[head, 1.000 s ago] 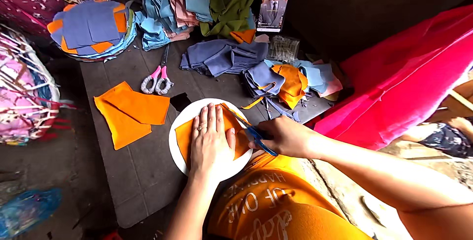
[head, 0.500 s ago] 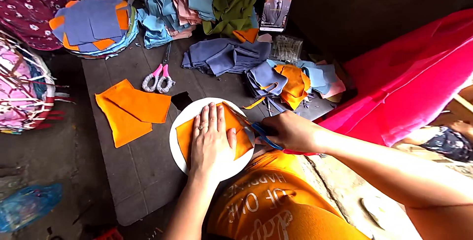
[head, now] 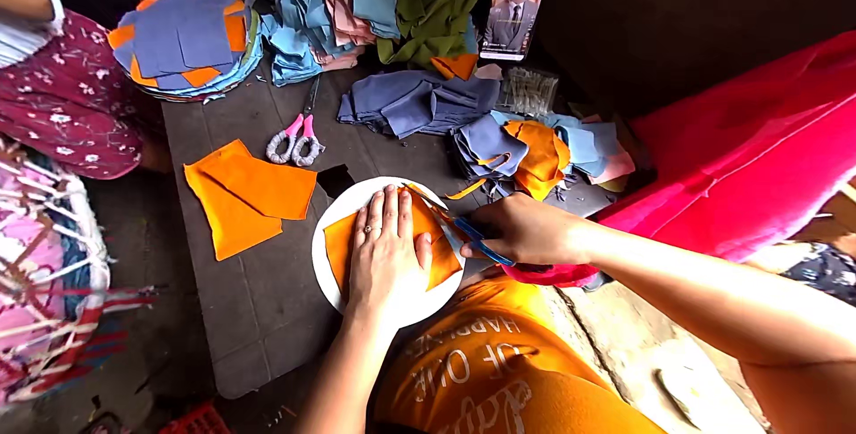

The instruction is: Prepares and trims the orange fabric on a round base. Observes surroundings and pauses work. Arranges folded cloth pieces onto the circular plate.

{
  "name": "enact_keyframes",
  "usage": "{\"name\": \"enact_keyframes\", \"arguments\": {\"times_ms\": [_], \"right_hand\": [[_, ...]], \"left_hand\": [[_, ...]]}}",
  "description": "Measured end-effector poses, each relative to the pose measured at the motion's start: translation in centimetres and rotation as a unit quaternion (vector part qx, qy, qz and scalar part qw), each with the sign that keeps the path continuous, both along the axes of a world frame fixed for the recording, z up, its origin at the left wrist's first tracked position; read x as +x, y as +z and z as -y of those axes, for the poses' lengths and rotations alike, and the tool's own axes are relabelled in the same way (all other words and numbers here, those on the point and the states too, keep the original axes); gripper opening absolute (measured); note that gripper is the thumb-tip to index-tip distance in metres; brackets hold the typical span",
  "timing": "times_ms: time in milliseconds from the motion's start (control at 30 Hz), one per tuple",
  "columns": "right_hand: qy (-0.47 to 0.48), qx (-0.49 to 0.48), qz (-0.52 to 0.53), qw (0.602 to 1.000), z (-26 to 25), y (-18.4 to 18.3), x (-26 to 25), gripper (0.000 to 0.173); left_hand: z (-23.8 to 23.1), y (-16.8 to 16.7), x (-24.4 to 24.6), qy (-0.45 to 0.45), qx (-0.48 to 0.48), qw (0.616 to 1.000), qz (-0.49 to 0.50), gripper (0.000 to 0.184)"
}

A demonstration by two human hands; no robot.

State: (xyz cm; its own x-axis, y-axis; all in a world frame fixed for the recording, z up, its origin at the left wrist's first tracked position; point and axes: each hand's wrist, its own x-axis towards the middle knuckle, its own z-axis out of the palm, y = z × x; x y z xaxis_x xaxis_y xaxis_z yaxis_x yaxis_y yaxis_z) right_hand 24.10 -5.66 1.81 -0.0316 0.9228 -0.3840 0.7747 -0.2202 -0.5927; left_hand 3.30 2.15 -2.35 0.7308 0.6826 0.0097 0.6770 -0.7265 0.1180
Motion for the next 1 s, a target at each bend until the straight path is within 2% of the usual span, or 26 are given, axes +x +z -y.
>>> {"name": "enact_keyframes", "arguments": {"times_ms": [367, 467, 567, 667, 833, 933, 1000], "right_hand": [[0.012, 0.055, 0.077, 0.995, -0.2, 0.2, 0.4, 0.031], [-0.02, 0.089, 0.008, 0.996, 0.3, -0.5, 1.2, 0.034], [-0.04, 0.055, -0.12, 0.99, 1.9, -0.4, 1.5, 0.041], [-0.034, 0.015, -0.208, 0.977, 4.2, -0.6, 1.3, 0.04], [-0.083, -0.034, -0.221, 0.971, 6.5, -1.5, 1.4, 0.036], [-0.154, 0.035, -0.195, 0.968, 7.4, -2.1, 1.4, 0.036], [-0.157, 0.051, -0.2, 0.966, 8.3, -2.0, 1.2, 0.039]], "left_hand": [[-0.1, -0.1, 0.0, 0.001, -0.005, 1.0, 0.002, 0.062], [-0.1, -0.1, 0.0, -0.001, -0.003, 1.0, 0.007, 0.061], [-0.1, -0.2, 0.0, -0.003, 0.005, 1.0, 0.01, 0.061], [0.0, -0.1, -0.1, -0.004, 0.005, 1.0, 0.006, 0.061], [0.0, -0.2, -0.1, -0.005, 0.008, 1.0, 0.004, 0.061], [0.0, 0.1, 0.0, -0.002, 0.002, 1.0, -0.01, 0.061], [0.0, 0.3, 0.0, 0.004, -0.014, 1.0, -0.021, 0.061]]}}
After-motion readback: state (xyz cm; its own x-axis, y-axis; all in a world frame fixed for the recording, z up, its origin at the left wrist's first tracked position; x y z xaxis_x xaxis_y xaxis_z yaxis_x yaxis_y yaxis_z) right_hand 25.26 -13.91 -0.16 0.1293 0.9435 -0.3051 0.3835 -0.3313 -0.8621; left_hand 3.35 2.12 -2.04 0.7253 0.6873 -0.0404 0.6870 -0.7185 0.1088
